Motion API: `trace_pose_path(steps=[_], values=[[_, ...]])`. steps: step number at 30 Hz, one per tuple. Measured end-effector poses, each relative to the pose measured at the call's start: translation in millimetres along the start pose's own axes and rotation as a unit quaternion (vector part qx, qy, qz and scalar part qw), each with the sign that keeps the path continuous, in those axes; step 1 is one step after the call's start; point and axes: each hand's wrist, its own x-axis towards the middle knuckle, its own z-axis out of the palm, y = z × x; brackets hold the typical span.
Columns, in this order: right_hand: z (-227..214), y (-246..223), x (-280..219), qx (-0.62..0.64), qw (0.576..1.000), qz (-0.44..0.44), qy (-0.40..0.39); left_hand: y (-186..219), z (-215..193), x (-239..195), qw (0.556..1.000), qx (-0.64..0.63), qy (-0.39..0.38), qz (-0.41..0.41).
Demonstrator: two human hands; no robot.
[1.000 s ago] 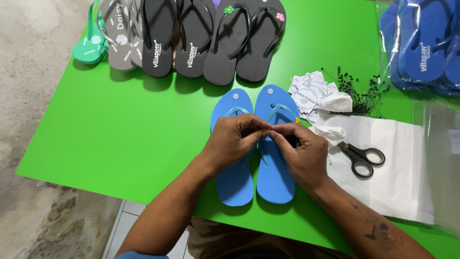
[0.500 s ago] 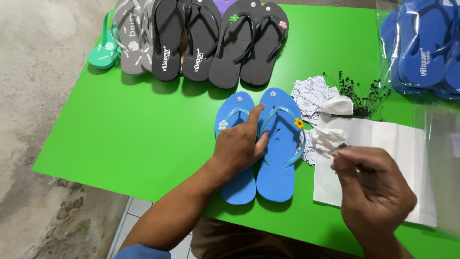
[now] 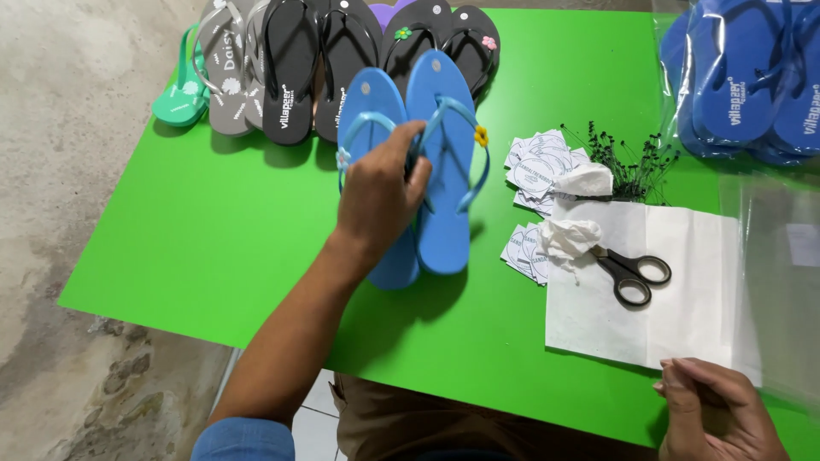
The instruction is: Cleaning flip-flops with a cloth, applying labels, and packaging them into plastic sleeves for sale.
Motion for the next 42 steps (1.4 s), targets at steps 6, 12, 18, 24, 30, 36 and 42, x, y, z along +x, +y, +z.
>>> trace_pose_path(steps=[6,12,18,24,30,36,42], values=[[9.9,-11.1,-0.5,0.011,0.999,-0.031,0.039,-47.5,21.8,57.7,0.994,0.068,0.08,-0.011],[19.2,-1.8,7.5,0.048,0.996,-0.071,0.039,-82.8,53.0,61.6,0.987,0.119,0.041,-0.1],[-17.9,12.3,41.6,-0.193,0.972,-0.133,0.018,-38.5,34.8,33.1,0.986,0.1,0.03,-0.126],[-38.1,37.4,110.9,-0.24,0.97,-0.008,-0.045,47.0,24.9,-16.9,0.996,0.091,-0.007,-0.023],[-42.3,47.7,116.3,-0.237,0.969,0.003,-0.069,78.0,48.2,-51.8,0.991,0.023,-0.034,0.125],[-36.9,45.1,121.5,-0.432,0.895,0.004,-0.108,77.7,57.6,-62.0,0.981,0.015,-0.08,0.176],[-37.2,51.8,127.9,-0.33,0.935,0.062,-0.119,71.8,59.1,-61.8,0.984,-0.011,-0.104,0.142]])
